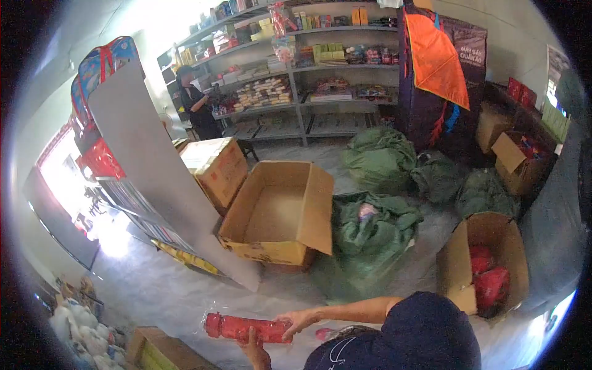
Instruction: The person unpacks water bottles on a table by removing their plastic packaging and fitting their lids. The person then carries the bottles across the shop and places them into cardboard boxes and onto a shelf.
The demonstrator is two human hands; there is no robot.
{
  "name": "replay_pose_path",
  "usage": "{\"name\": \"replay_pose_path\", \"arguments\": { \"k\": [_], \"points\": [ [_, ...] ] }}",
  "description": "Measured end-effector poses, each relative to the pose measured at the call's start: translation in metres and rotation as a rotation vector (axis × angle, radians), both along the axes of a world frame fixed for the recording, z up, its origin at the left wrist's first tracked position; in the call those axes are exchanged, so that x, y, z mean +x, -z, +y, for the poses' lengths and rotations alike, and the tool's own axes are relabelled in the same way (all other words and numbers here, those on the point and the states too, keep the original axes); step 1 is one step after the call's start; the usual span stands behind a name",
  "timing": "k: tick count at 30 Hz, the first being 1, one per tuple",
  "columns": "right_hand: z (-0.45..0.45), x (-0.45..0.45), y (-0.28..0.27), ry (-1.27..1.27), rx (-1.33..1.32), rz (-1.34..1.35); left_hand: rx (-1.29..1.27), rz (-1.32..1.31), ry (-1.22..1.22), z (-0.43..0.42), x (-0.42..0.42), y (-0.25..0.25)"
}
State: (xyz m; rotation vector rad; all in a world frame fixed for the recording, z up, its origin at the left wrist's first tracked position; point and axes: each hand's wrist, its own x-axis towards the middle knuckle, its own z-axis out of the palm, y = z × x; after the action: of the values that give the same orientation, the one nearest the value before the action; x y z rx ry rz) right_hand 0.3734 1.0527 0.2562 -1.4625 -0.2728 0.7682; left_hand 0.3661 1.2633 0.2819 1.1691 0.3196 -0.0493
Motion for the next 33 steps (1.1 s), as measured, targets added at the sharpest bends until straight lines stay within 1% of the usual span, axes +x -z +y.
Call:
{"name": "replay_pose_path", "arguments": {
  "k": [1,3,5,6,7,9,11,12,14,15,17,18,20,21,23,24,26,27,29,30,31,32,33],
  "points": [
    [0.014,0.025,-0.003,-0.018,0.032,-0.022,0.013,-0.002,-0.002,0.022,0.026,0.010],
    [0.044,0.071,-0.001,-0.067,0.059,-0.035,-0.052,-0.174,0.069,0.074,0.067,0.045],
    [0.081,0.116,0.007,-0.173,0.194,-0.099,-0.050,-0.169,0.050,0.117,0.091,0.055],
    [0.100,0.135,0.008,-0.199,0.194,-0.094,-0.043,-0.172,0.063,0.137,0.102,0.057],
    [0.120,0.152,0.007,-0.226,0.185,-0.088,-0.042,-0.175,0.048,0.149,0.109,0.038],
    [0.160,0.190,0.016,-0.239,0.173,-0.084,0.190,-0.043,0.042,0.164,0.124,-0.009],
    [0.211,0.229,0.030,-0.300,0.012,-0.187,0.166,0.005,-0.020,0.209,0.156,-0.001],
    [0.232,0.246,0.028,-0.286,0.009,-0.186,0.140,0.017,-0.038,0.231,0.175,0.005],
    [0.279,0.280,0.018,-0.298,0.010,-0.284,0.108,0.029,-0.057,0.279,0.213,0.017],
    [0.305,0.301,0.021,-0.284,0.008,-0.281,0.098,0.036,-0.067,0.302,0.235,0.018],
    [0.356,0.342,0.017,-0.321,-0.200,-0.559,0.081,0.043,-0.067,0.348,0.280,0.015],
    [0.379,0.362,0.012,-0.311,-0.214,-0.561,0.075,0.044,-0.058,0.369,0.302,0.013],
    [0.415,0.407,0.005,-0.462,-0.263,-0.493,0.056,0.045,-0.037,0.408,0.348,0.014],
    [0.428,0.428,0.001,-0.451,-0.281,-0.488,0.046,0.045,-0.027,0.426,0.369,0.014],
    [0.459,0.465,-0.002,-0.487,-0.203,-0.378,0.034,0.045,-0.006,0.460,0.412,0.018],
    [0.469,0.482,-0.014,-0.481,-0.206,-0.374,0.031,0.042,0.004,0.477,0.434,0.022],
    [0.488,0.520,-0.031,-0.273,-0.169,-0.503,0.011,0.026,0.017,0.513,0.479,0.038],
    [0.502,0.545,-0.009,-0.290,-0.172,-0.506,-0.005,0.011,0.021,0.532,0.502,0.052],
    [0.526,0.604,0.040,-0.185,-0.124,-0.708,-0.034,-0.022,0.038,0.566,0.551,0.077],
    [0.536,0.632,0.033,-0.218,-0.121,-0.710,-0.003,0.012,0.069,0.567,0.575,0.055],
    [0.545,0.663,0.025,-0.231,-0.156,-0.686,-0.011,0.018,0.024,0.579,0.600,0.065],
    [0.559,0.695,0.011,-0.262,-0.181,-0.662,-0.065,-0.035,0.032,0.593,0.627,0.081],
    [0.572,0.724,0.000,-0.289,-0.219,-0.580,-0.114,-0.091,0.025,0.612,0.647,0.085]
  ]
}}
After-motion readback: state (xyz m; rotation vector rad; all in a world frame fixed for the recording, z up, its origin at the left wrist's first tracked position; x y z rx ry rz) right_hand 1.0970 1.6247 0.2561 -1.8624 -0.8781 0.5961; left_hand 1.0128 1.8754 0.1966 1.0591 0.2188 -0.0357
